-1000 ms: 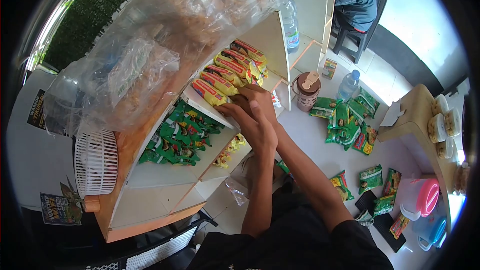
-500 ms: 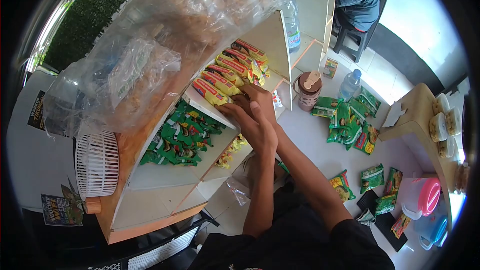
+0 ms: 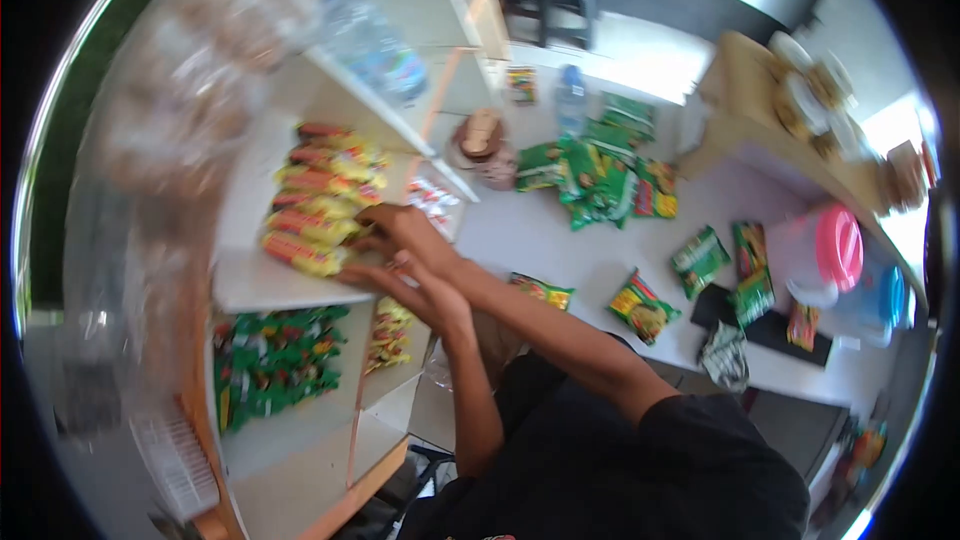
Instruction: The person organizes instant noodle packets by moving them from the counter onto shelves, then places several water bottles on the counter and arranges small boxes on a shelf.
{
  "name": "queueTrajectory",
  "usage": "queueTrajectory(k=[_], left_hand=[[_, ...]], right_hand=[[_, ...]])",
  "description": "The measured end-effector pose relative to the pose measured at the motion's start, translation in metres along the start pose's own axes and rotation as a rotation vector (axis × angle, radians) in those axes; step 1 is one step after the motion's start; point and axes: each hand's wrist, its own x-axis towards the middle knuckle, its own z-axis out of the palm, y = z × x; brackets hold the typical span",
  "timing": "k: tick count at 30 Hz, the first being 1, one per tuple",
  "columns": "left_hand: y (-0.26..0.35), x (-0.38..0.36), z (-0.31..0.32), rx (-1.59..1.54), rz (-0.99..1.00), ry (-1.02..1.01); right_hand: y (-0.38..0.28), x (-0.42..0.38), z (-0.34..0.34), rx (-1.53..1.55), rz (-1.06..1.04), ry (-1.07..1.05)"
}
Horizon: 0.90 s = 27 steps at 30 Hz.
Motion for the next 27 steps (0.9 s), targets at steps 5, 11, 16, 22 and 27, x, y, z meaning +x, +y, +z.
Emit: queueTrajectory(k=[5,11,16,22,27], left_hand=[[0.02,-0.045,0.016,-0.196,0.051,-0.174],[0.021,-0.107,0.052,-0.357,0.045,-0.747],[0.032,-0.178,0.081,-0.452,0.094,-1.196],[0.054,-0.283,0.107,-0.554,-0.046,-1.643],[0.067,-0.395,0.133,-0.502,-0.223,-1.951]], right_hand=[[-0.025,-0.037,-0.055,-0.018,0.191,0.17],[-0.02,-0.112,-0.141,-0.097,0.448,0.495],[-0.042,-0.201,-0.22,-0.222,0.584,0.795],[-0.084,-0.328,-0.304,-0.422,0.688,1.149],[-0.12,-0.433,-0.369,-0.513,0.698,1.499]])
